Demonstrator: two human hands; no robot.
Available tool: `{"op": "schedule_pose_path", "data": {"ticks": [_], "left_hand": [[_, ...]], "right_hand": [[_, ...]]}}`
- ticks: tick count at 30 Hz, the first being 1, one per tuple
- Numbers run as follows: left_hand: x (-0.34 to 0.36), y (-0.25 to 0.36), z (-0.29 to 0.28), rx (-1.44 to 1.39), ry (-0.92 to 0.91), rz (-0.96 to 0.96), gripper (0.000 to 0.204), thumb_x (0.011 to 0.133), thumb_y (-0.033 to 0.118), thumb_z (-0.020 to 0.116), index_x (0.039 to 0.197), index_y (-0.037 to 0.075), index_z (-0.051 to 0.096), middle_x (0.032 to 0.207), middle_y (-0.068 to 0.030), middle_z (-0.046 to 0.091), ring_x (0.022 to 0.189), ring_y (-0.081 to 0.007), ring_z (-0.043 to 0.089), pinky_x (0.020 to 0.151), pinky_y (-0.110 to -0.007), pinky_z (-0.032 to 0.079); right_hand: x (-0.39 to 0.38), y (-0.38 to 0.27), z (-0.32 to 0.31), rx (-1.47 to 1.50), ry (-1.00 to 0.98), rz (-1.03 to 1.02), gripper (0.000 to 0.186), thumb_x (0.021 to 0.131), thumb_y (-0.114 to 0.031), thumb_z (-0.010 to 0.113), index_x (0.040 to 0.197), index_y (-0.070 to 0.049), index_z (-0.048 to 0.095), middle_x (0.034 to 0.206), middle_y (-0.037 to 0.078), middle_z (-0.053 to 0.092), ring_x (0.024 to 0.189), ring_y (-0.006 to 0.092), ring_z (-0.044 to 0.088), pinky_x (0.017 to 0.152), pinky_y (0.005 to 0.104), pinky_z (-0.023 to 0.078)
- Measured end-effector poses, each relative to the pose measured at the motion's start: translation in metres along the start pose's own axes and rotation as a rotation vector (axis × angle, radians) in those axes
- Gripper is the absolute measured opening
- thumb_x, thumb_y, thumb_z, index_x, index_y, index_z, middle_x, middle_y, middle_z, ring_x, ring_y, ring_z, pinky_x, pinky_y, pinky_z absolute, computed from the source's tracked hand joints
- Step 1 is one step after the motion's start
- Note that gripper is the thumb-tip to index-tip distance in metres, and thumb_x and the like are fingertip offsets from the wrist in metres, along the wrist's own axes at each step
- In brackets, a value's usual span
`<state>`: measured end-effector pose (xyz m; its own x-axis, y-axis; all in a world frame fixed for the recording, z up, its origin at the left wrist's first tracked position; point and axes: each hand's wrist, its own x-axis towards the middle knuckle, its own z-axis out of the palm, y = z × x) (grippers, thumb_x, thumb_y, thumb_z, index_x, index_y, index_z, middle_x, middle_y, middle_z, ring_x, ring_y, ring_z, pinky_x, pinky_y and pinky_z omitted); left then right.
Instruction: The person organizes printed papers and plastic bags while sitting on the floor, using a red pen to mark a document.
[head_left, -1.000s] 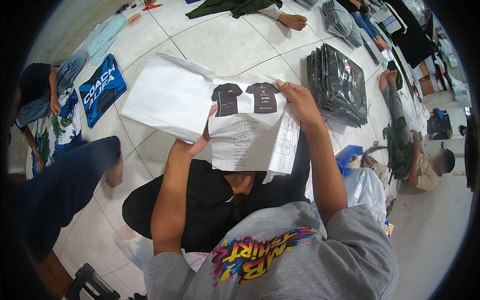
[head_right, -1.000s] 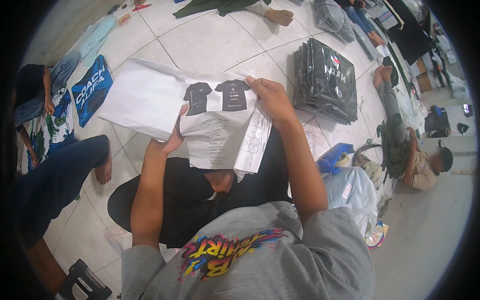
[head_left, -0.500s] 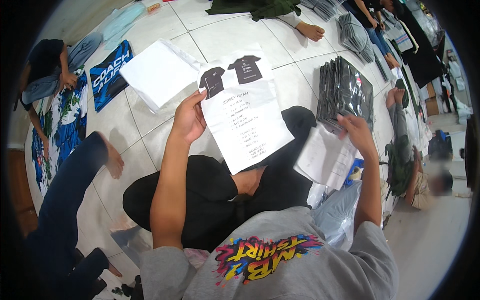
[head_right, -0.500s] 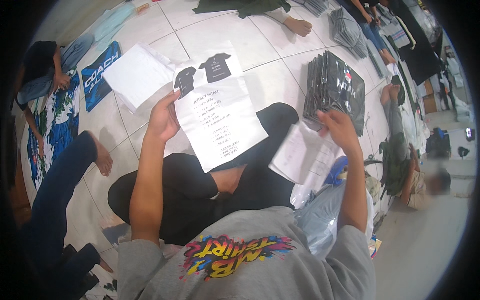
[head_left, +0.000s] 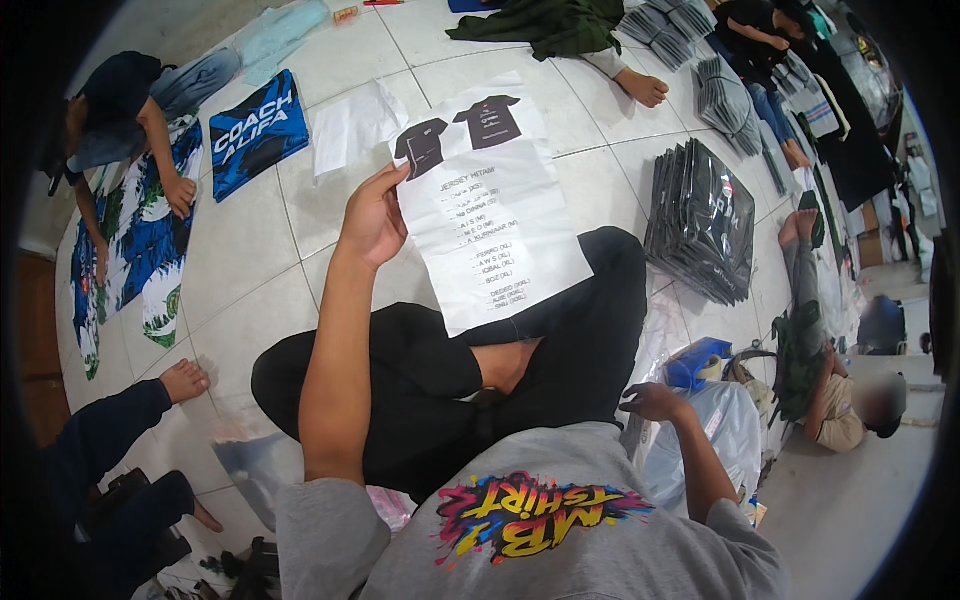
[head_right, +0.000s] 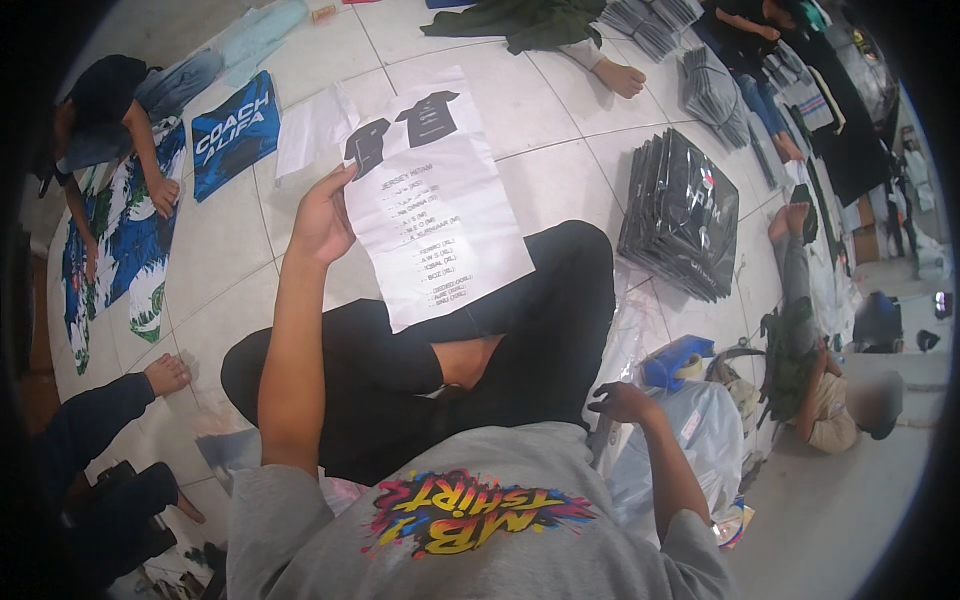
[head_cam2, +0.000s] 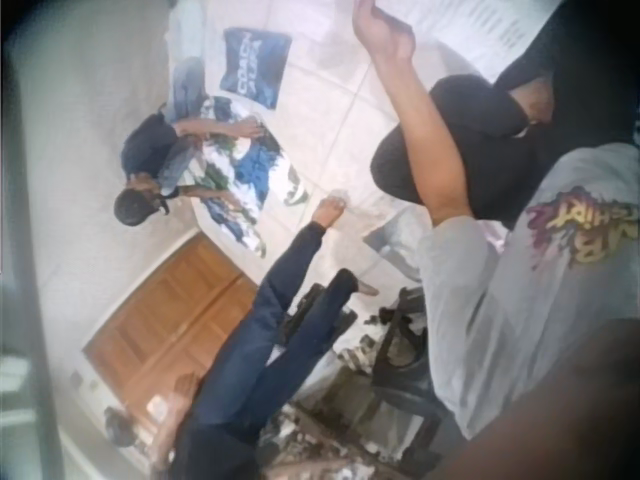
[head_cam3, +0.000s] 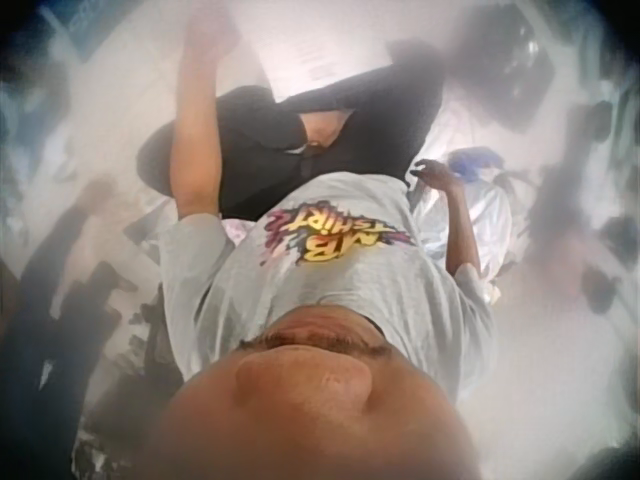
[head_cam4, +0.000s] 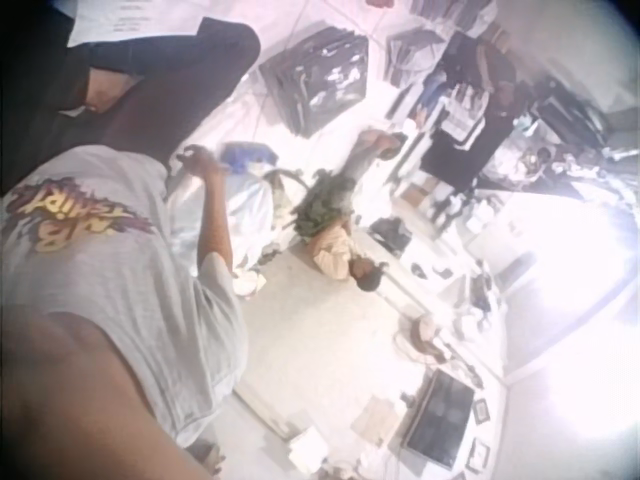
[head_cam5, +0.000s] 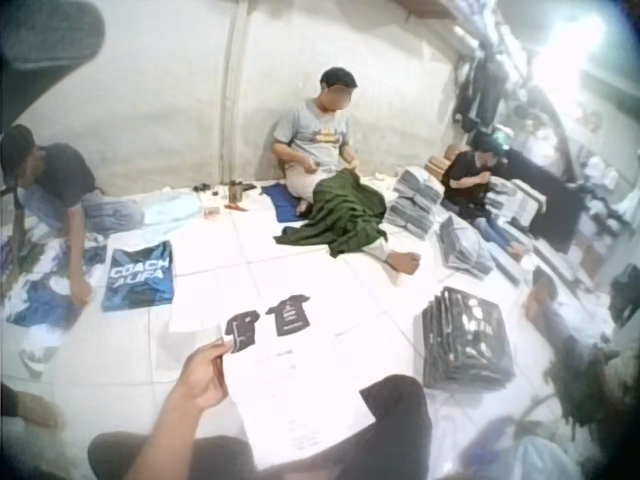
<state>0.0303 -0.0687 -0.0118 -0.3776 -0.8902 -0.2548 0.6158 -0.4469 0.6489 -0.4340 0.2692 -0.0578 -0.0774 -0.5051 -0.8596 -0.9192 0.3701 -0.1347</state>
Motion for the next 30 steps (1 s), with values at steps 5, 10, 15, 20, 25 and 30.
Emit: {"op": "schedule_pose_path", "data": {"ticks": [5,10,15,20,25,30], "left_hand": [[-0.004,0.002,0.014,0.03,0.042,0.056,0.021,0.103,0.018,0.056,0.118,0.005,0.062,0.109,-0.004,0.071,0.096,-0.0141,0.07,0.083,-0.03,0.058],[-0.002,0.013,-0.018,0.147,0.058,0.167,0.022,0.102,0.017,0.056,0.12,0.005,0.063,0.11,-0.0039,0.071,0.099,-0.0141,0.07,0.086,-0.031,0.058],[-0.042,0.083,-0.07,0.373,0.259,0.368,0.027,0.103,0.016,0.056,0.127,0.004,0.061,0.117,-0.0053,0.07,0.105,-0.0172,0.068,0.093,-0.033,0.055],[-0.106,0.134,-0.133,0.36,0.412,0.412,0.025,0.104,0.012,0.052,0.125,0.001,0.059,0.121,-0.0106,0.069,0.112,-0.0206,0.067,0.1,-0.037,0.051],[-0.145,0.127,-0.189,0.164,0.522,0.428,0.023,0.103,0.013,0.052,0.122,0.001,0.058,0.119,-0.0111,0.07,0.11,-0.0215,0.069,0.097,-0.037,0.054],[-0.129,0.11,-0.18,0.229,0.621,0.468,0.026,0.102,0.014,0.052,0.123,0.001,0.061,0.116,-0.0111,0.071,0.108,-0.0222,0.07,0.095,-0.035,0.055]], "right_hand": [[-0.001,0.006,-0.018,-0.063,0.484,-0.163,0.033,0.093,-0.032,0.071,0.11,-0.004,0.073,0.1,0.019,0.074,0.094,0.0369,0.072,0.083,0.0437,0.055],[-0.008,-0.137,-0.105,0.729,0.947,-0.482,0.03,0.096,-0.03,0.07,0.109,-0.002,0.07,0.089,0.016,0.073,0.078,0.0259,0.07,0.075,0.0377,0.055],[0.054,-0.234,-0.107,0.678,0.542,-0.796,0.036,0.095,-0.032,0.071,0.117,-0.004,0.07,0.106,0.019,0.072,0.092,0.0282,0.072,0.082,0.0365,0.056],[0.161,-0.264,-0.1,0.153,0.554,-0.753,0.057,0.089,-0.036,0.074,0.133,-0.003,0.06,0.139,0.027,0.055,0.13,0.0392,0.054,0.107,0.0475,0.046],[0.234,-0.335,-0.109,-0.081,0.585,-0.633,0.079,0.086,-0.037,0.077,0.151,-0.005,0.044,0.158,0.033,0.03,0.145,0.0484,0.035,0.116,0.0523,0.039],[0.306,-0.372,-0.151,0.053,0.88,-0.447,0.09,0.087,-0.046,0.075,0.154,-0.001,0.036,0.16,0.032,0.027,0.149,0.0473,0.026,0.117,0.0559,0.034]]}}
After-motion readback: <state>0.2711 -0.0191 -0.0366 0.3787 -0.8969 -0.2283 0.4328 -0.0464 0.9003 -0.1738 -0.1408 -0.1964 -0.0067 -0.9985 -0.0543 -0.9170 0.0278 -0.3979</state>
